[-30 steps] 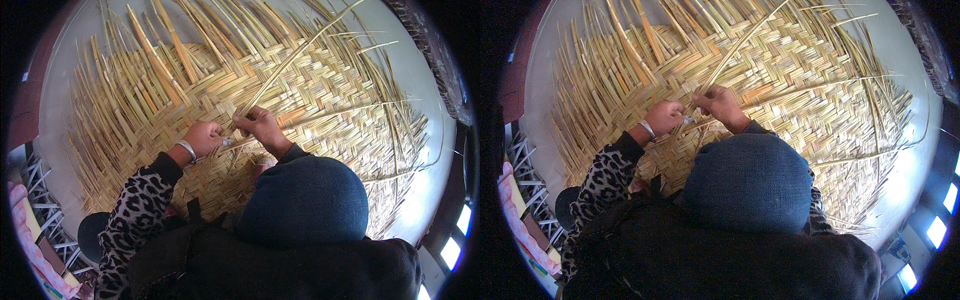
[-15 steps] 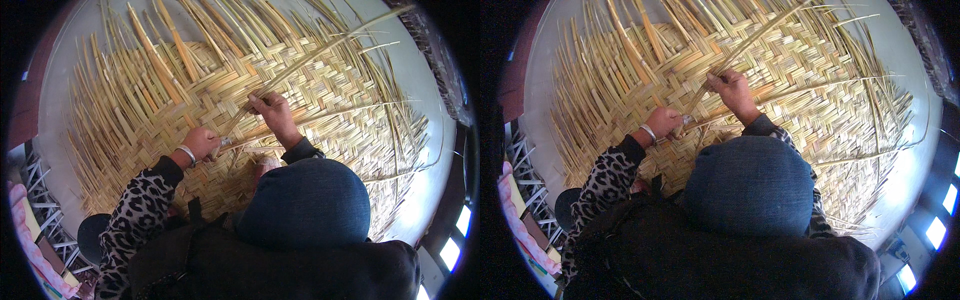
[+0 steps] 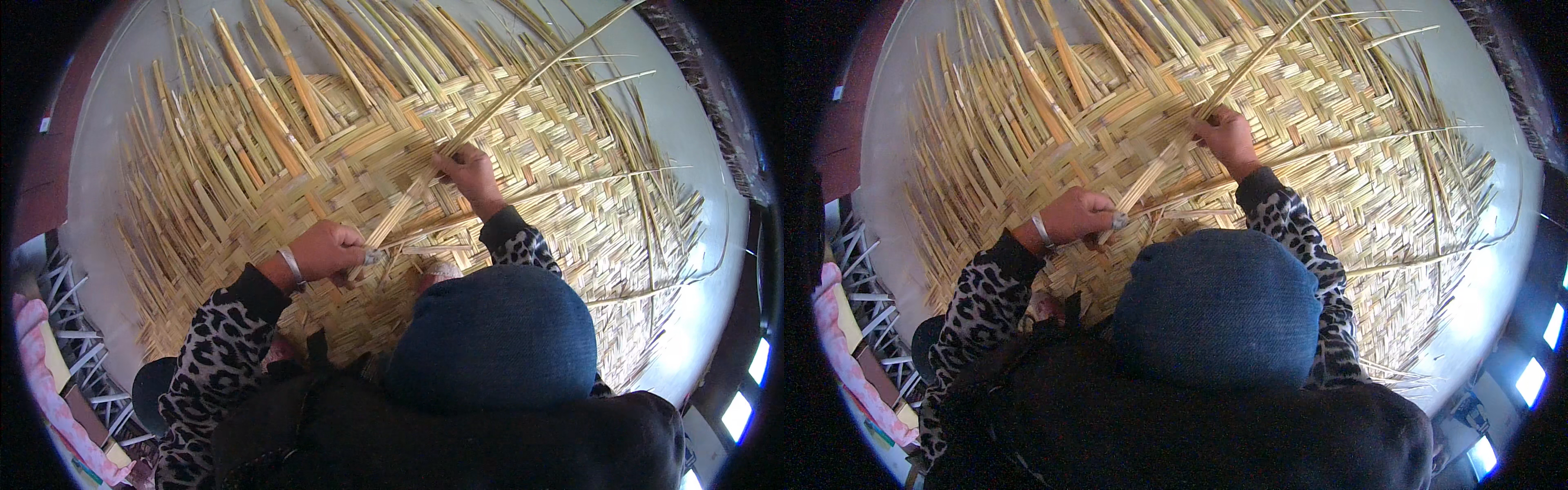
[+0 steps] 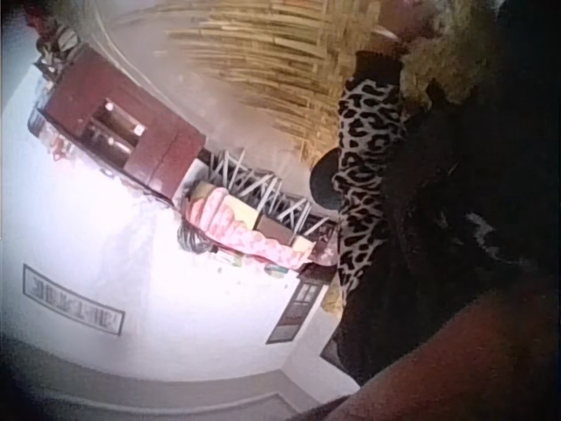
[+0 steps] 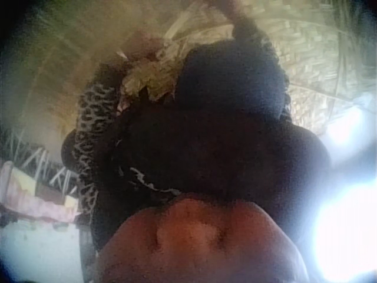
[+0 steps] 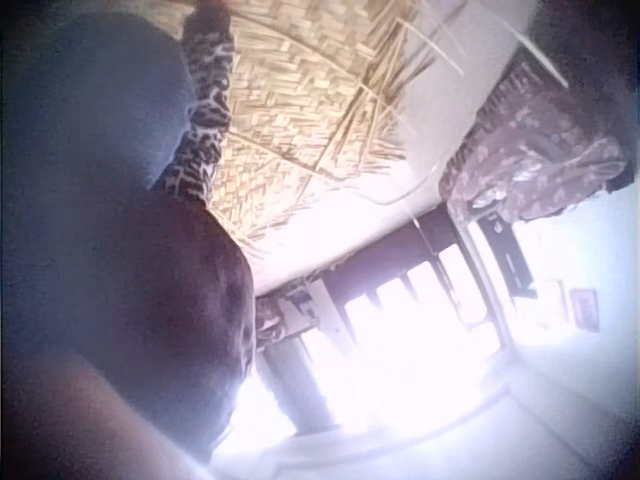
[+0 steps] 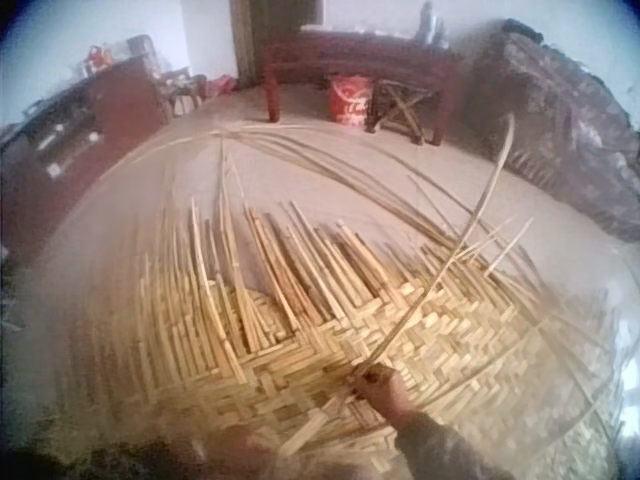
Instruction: The person weaves a flat basket by interlacing thin bamboo strips by hand. They repeatedly thread strips through the existing weave, adjust alignment, and occasionally use scissors to trim excess material.
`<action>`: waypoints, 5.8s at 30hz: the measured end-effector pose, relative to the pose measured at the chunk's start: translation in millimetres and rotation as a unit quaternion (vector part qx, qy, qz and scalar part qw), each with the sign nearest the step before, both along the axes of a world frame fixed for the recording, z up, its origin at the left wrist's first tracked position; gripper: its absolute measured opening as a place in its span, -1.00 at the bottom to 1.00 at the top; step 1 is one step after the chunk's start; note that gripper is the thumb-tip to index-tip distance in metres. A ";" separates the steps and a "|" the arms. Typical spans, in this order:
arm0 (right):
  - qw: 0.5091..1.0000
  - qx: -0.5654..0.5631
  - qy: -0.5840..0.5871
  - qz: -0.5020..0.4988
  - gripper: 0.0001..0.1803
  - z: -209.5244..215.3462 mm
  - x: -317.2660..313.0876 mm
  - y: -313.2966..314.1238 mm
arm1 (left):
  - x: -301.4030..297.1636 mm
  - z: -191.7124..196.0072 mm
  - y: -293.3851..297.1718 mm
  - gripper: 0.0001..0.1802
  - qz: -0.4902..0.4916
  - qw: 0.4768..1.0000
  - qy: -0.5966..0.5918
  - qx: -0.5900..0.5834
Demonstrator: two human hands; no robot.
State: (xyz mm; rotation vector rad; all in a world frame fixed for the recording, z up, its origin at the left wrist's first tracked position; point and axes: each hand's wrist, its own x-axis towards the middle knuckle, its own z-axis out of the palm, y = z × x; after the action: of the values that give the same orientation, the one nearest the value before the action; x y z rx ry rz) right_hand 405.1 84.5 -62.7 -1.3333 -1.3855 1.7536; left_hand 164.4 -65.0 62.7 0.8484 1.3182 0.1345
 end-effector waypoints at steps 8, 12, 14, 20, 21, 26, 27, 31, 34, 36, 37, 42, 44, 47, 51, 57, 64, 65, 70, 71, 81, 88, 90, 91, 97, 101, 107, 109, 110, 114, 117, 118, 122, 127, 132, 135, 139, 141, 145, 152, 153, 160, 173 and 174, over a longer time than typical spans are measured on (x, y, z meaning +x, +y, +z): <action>0.992 -0.057 0.089 -0.064 -0.85 3.7 7.0 24.7 | -11.2 -12.7 -28.8 -0.66 -0.002 0.998 -0.018 -0.058; 0.991 -0.032 0.108 -0.072 -0.86 17.7 3.7 41.3 | -15.0 -39.3 -46.4 -0.63 -0.067 0.996 0.048 -0.014; 0.987 -0.015 0.129 -0.091 -0.85 36.6 0.2 53.9 | -14.2 -49.1 -56.6 -0.60 -0.122 0.986 0.112 0.034; 0.977 0.090 0.131 0.145 -0.86 106.8 -52.4 44.5 | -17.6 -28.2 -13.2 -0.54 -0.100 0.964 0.102 0.225; 0.966 0.094 0.158 0.184 -0.85 118.2 -63.2 35.4 | -22.8 -14.9 6.7 -0.49 -0.042 0.965 0.084 0.243; 0.899 0.075 0.168 0.398 -0.67 171.8 -103.4 10.7 | -48.8 72.4 59.0 -0.51 0.165 0.889 -0.085 0.419; 0.898 0.065 0.170 0.400 -0.71 180.9 -108.0 8.4 | -54.5 87.0 60.6 -0.58 0.168 0.908 -0.034 0.383; 0.900 0.014 0.156 0.407 -0.69 209.4 -126.5 6.2 | -59.0 115.7 50.2 -0.70 0.310 0.863 -0.040 0.397; 0.911 0.020 0.057 0.407 -0.64 224.0 -138.9 3.6 | -68.8 120.4 46.8 -0.77 0.415 0.806 -0.015 0.421; 0.916 0.062 0.041 0.393 -0.62 231.9 -144.2 -0.8 | -71.9 115.8 46.1 -0.80 0.440 0.787 0.004 0.432; 0.916 0.077 0.022 0.394 -0.62 235.6 -146.9 -2.2 | -72.6 111.7 46.1 -0.80 0.445 0.781 0.032 0.437; 0.884 0.109 -0.072 0.448 -0.62 245.6 -141.8 -3.1 | -91.7 85.8 38.7 -0.77 0.504 0.764 0.029 0.402; 0.870 0.114 -0.113 0.466 -0.62 242.5 -129.6 -2.1 | -110.1 76.6 35.4 -0.74 0.514 0.768 0.032 0.381; 0.855 0.079 -0.151 0.489 -0.63 227.9 -103.6 -1.8 | -134.6 65.9 26.8 -0.72 0.529 0.773 0.018 0.350; 0.854 0.060 -0.184 0.484 -0.62 197.0 -54.5 8.7 | -150.5 58.6 24.2 -0.72 0.499 0.788 0.059 0.355; 0.813 0.174 -0.266 0.488 -0.62 134.0 5.8 31.9 | -182.0 76.3 26.6 -0.72 0.505 0.771 0.058 0.384; 0.756 0.317 -0.341 0.460 -0.70 89.6 27.6 61.3 | -276.0 126.6 -16.4 -0.75 0.507 0.751 0.199 0.373; 0.744 0.321 -0.361 0.462 -0.71 84.8 27.4 66.9 | -292.3 132.9 -29.6 -0.75 0.497 0.750 0.214 0.380; 0.680 0.394 -0.424 0.451 -0.68 73.5 16.0 95.6 | -385.5 164.3 -118.7 -0.56 0.482 0.724 0.371 0.324; 0.687 0.355 -0.451 0.445 -0.68 76.4 8.1 100.9 | -402.9 169.5 -138.3 -0.55 0.289 0.693 0.582 0.313; 0.485 0.664 -0.337 0.459 -0.79 201.6 -202.4 31.9 | -331.1 108.2 -122.1 -0.45 0.171 0.730 0.572 0.333; 0.437 0.724 -0.303 0.439 -0.83 225.8 -290.0 -5.8 | -234.0 55.4 -41.5 -0.61 -0.020 0.789 0.508 0.345; 0.452 0.727 -0.288 0.428 -0.76 216.4 -300.3 -7.0 | -249.1 27.8 -42.1 -0.67 -0.016 0.796 0.511 0.325; 0.462 0.751 -0.247 0.402 -0.75 209.6 -303.5 -6.9 | -264.5 10.4 -50.2 -0.69 -0.029 0.777 0.523 0.350; 0.463 0.765 -0.194 0.403 -0.57 155.4 -315.4 2.7 | -353.4 -103.6 -77.1 -0.83 0.326 0.914 0.141 0.199; 0.699 0.426 -0.211 0.535 -0.66 101.5 -337.8 3.8 | -353.0 -134.0 -74.6 -0.82 0.528 0.842 0.046 0.105; 0.784 0.291 -0.162 0.524 -0.63 41.2 -383.8 -5.8 | -338.5 -130.7 -61.4 -0.79 0.618 0.782 0.072 0.033; 0.765 0.310 -0.206 0.525 -0.65 35.7 -392.1 -8.7 | -339.1 -126.4 -61.8 -0.77 0.625 0.778 0.046 0.039; 0.752 0.322 -0.232 0.526 -0.66 34.2 -396.1 -11.3 | -338.6 -124.4 -61.7 -0.77 0.623 0.779 0.065 0.035; 0.715 0.407 -0.252 0.509 -0.64 30.0 -403.2 -21.1 | -342.0 -116.6 -69.4 -0.76 0.523 0.830 0.156 0.116; 0.824 0.208 -0.244 0.468 -0.69 26.3 -410.4 -18.1 | -351.7 -139.5 -75.6 -0.76 0.467 0.847 0.206 0.152; 0.853 0.106 -0.225 0.460 -0.70 26.1 -411.7 -14.6 | -357.9 -156.1 -78.1 -0.77 0.458 0.849 0.211 0.157; 0.895 -0.106 -0.140 0.411 -0.82 31.3 -401.1 -5.0 | -397.7 -255.6 -85.8 -0.79 0.415 0.863 0.196 0.211; 0.919 -0.107 -0.047 0.375 -0.69 47.4 -389.4 -10.9 | -422.6 -311.2 -84.3 -0.79 0.261 0.846 0.227 0.405; 0.902 -0.278 0.095 0.318 -0.57 56.6 -398.2 -12.3 | -364.9 -203.1 -79.3 -0.75 0.515 0.850 -0.012 0.112; 0.888 -0.311 0.082 0.330 -0.59 58.5 -402.2 -4.8 | -331.5 -127.0 -71.7 -0.72 0.529 0.833 -0.039 0.161; 0.868 -0.214 0.053 0.445 -0.58 52.9 -410.2 -7.4 | -309.7 -71.9 -63.9 -0.69 0.605 0.785 -0.121 0.049; 0.841 -0.193 0.037 0.504 -0.51 48.9 -422.2 -12.0 | -309.1 -61.6 -63.1 -0.68 0.590 0.797 -0.127 0.035; 0.861 -0.087 0.074 0.495 -0.58 46.2 -456.0 -28.8 | -319.3 -54.6 -65.0 -0.67 0.322 0.911 0.005 0.257; 0.910 -0.169 0.199 0.323 -0.68 60.2 -457.3 -16.9 | -332.8 -73.7 -72.3 -0.38 0.265 0.962 -0.029 0.064; 0.891 -0.143 0.227 0.367 -0.72 59.4 -444.5 -9.1 | -337.2 -79.8 -72.5 -0.38 0.194 0.974 0.010 0.119; 0.926 -0.149 0.131 0.322 -0.70 40.9 -324.3 13.3 | -356.8 -126.1 -83.4 -0.59 0.118 0.954 0.123 0.246; 0.926 -0.295 0.230 0.054 -0.74 20.2 -220.8 4.2 | -352.7 -79.1 -101.1 -0.71 -0.027 0.897 0.375 0.231; 0.924 -0.298 0.236 0.043 -0.76 15.2 -215.5 4.8 | -353.1 -86.7 -106.6 -0.71 -0.017 0.897 0.380 0.226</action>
State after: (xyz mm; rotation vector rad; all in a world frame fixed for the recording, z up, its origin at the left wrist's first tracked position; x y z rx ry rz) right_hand 189.6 89.3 -47.5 -1.0100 -0.6711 2.4733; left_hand -188.7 -171.6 -24.0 1.4036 2.0479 0.0824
